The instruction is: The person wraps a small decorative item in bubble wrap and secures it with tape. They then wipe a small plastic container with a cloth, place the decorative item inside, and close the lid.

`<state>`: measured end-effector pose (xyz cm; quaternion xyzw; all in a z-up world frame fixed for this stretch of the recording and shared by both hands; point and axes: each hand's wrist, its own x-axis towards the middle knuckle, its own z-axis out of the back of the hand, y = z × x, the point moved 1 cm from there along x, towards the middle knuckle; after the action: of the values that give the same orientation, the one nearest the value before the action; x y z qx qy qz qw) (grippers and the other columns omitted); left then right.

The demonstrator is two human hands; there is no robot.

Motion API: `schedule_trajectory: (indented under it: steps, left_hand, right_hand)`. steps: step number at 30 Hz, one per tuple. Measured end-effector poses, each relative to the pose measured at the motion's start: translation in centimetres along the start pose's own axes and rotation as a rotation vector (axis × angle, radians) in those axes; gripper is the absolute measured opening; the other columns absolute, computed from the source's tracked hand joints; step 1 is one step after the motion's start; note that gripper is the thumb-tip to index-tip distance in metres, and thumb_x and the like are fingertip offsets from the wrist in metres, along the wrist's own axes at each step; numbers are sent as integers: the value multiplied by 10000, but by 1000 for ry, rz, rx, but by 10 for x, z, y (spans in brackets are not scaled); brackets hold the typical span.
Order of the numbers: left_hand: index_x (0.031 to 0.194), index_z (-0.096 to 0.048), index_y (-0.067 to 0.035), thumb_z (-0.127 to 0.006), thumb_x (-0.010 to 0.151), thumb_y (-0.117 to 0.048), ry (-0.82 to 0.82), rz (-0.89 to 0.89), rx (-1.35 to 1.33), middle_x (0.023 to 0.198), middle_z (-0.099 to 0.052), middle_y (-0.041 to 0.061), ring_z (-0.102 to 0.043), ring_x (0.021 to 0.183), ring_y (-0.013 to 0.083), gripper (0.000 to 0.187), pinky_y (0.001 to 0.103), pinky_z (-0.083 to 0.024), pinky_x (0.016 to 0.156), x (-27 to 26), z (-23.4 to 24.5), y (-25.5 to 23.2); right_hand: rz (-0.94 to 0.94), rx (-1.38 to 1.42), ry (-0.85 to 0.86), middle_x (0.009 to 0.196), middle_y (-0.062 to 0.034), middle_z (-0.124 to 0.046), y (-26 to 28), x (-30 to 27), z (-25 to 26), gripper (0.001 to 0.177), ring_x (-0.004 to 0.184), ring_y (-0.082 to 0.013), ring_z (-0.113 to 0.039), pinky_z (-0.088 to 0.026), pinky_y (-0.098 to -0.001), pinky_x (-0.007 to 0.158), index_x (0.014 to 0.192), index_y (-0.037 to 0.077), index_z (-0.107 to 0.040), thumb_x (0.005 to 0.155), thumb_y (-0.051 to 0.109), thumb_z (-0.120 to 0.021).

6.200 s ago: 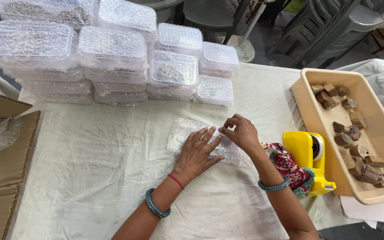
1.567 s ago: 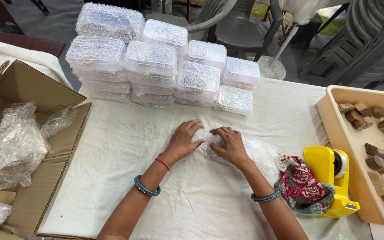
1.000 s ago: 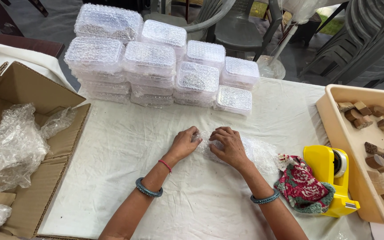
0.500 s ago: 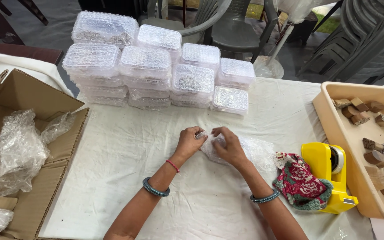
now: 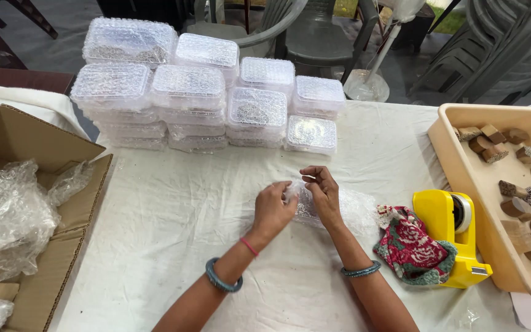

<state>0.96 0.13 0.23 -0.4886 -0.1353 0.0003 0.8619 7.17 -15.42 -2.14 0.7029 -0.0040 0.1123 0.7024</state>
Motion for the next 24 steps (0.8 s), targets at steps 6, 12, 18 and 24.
schedule_trajectory:
  steps: [6,12,18,24]
  left_hand:
    - [1391,-527,90,-721,797,-176,-4,-318,368,1424,-557,249,-512,1253,357,679,493,-409,1059,-49,-8,-17]
    - [1456,-517,42,-654,876,-108,-71,-476,845,1560,-471,207,-465,1399,290,615,509,-308,1193,-56,-38,10]
    - [1461,-528,28,-663,868,-110,-56,-498,886,1564,-474,188,-450,1415,274,623,497,-296,1201,-56,-33,5]
    - [1412,-552,1,-684,869,-133,0,-455,553,1530,-516,155,-456,1437,285,575,428,-355,1194,-51,-17,-2]
  right_hand:
    - [51,21,0,1174,-109,-690,-14,3,4,250,1127,-195,-652,-523,-323,999,1131,3,-607,898,-49,-532]
    - [-96,-282,-31,1153,-66,-715,16,2,1,296,1016,-173,-699,-554,-343,825,1174,38,-651,923,191,-681]
    - [-84,-1026,135,989,-84,-739,68,-3,0,417,725,-211,-699,-554,-378,665,1143,77,-719,890,409,-733]
    - [-94,-970,119,743,-89,-734,19,2,20,283,652,-226,-701,-537,-369,637,896,87,-754,889,368,-723]
